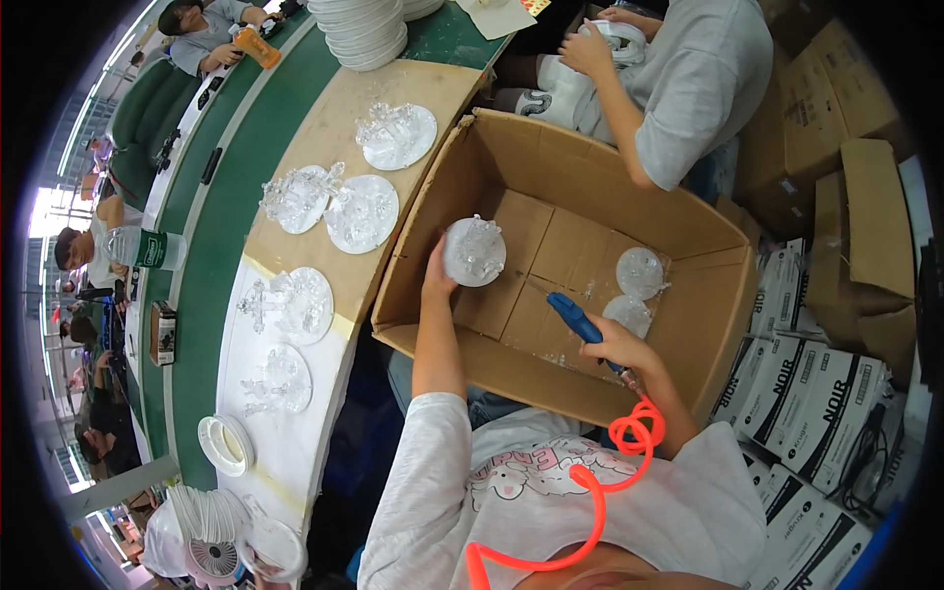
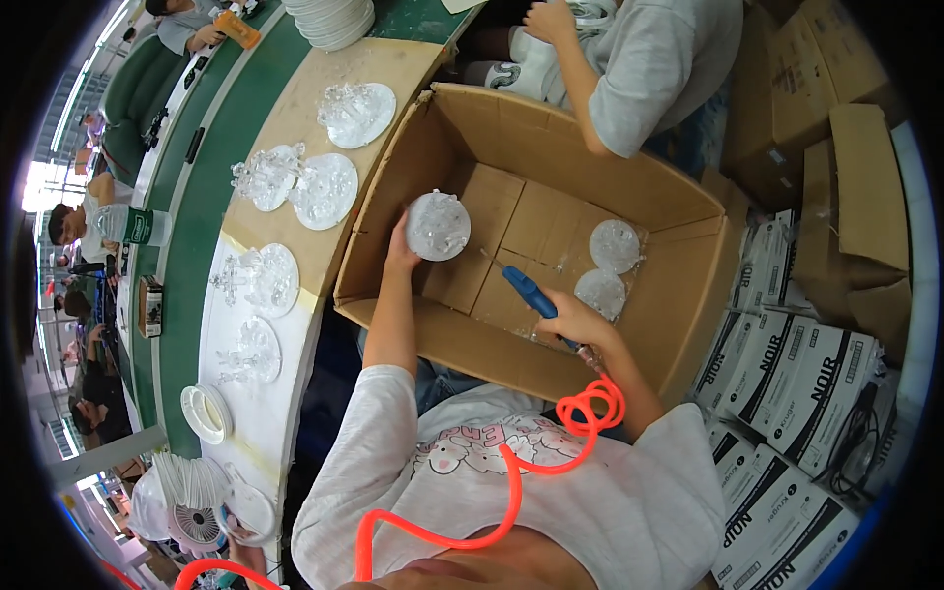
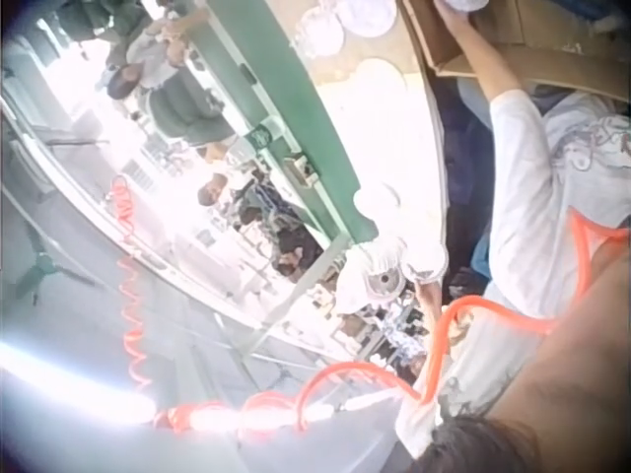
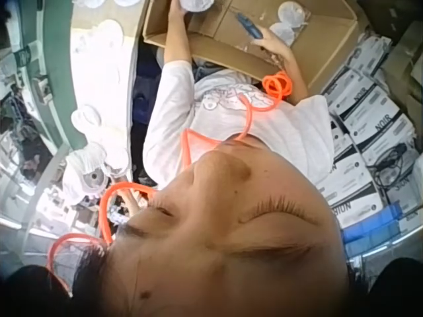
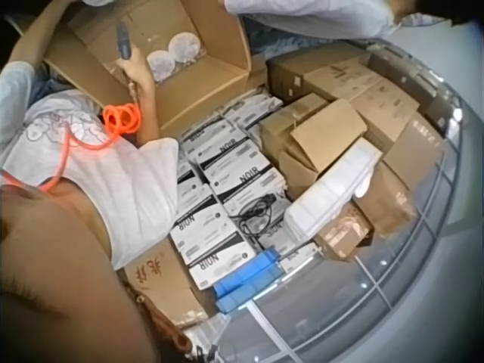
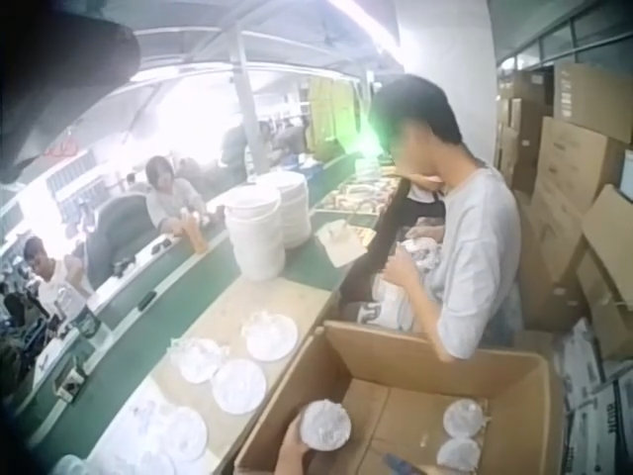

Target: Using an air blow gun to clean dust off plastic light fixture components and placing them into a cardboard box.

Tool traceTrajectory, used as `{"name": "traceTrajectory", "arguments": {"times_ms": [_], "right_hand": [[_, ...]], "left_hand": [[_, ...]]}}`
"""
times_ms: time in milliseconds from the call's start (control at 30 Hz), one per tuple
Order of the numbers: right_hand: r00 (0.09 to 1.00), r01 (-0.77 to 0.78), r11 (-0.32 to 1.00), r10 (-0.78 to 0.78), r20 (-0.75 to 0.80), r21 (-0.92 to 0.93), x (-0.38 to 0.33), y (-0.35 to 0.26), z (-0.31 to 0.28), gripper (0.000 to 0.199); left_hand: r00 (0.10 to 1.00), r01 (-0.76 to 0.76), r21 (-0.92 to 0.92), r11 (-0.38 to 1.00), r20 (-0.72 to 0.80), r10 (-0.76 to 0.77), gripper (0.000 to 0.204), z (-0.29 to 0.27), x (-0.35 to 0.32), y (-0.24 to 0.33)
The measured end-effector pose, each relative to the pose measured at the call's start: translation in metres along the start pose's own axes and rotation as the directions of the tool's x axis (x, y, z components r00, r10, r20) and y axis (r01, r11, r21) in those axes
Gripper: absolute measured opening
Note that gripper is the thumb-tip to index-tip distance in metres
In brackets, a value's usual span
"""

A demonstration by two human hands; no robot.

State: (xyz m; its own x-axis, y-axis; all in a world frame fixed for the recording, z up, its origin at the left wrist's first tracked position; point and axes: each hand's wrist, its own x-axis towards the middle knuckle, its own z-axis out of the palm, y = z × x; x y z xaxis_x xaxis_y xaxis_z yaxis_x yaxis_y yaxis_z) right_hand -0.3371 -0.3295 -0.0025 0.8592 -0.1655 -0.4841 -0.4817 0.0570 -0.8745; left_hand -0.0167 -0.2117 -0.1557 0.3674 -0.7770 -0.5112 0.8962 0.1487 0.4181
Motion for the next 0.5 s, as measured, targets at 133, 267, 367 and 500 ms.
{"name": "traceTrajectory", "arguments": {"times_ms": [133, 267, 367, 500], "right_hand": [[0.999, -0.033, 0.997, 0.031, 0.022, 0.072, -0.003, -0.002, -0.001, 0.034], [0.997, -0.027, 0.995, 0.02, 0.077, 0.092, -0.001, -0.001, 0.001, 0.035], [0.991, 0.024, 0.999, -0.02, 0.132, -0.031, 0.003, 0.0, 0.01, 0.039], [0.985, -0.04, 0.999, 0.04, 0.17, -0.001, 0.001, -0.008, 0.005, 0.039]], "left_hand": [[0.995, 0.098, 0.036, 0.995, -0.006, -0.097, 0.052, 0.018, 0.0, -0.002], [0.998, 0.027, 0.028, 0.999, -0.065, -0.025, 0.053, 0.0, 0.0, -0.005], [0.999, 0.004, 0.036, 0.999, 0.044, -0.005, 0.053, -0.012, 0.005, -0.003], [0.999, 0.018, 0.007, 1.0, 0.035, -0.019, 0.054, -0.007, 0.007, -0.005]]}}
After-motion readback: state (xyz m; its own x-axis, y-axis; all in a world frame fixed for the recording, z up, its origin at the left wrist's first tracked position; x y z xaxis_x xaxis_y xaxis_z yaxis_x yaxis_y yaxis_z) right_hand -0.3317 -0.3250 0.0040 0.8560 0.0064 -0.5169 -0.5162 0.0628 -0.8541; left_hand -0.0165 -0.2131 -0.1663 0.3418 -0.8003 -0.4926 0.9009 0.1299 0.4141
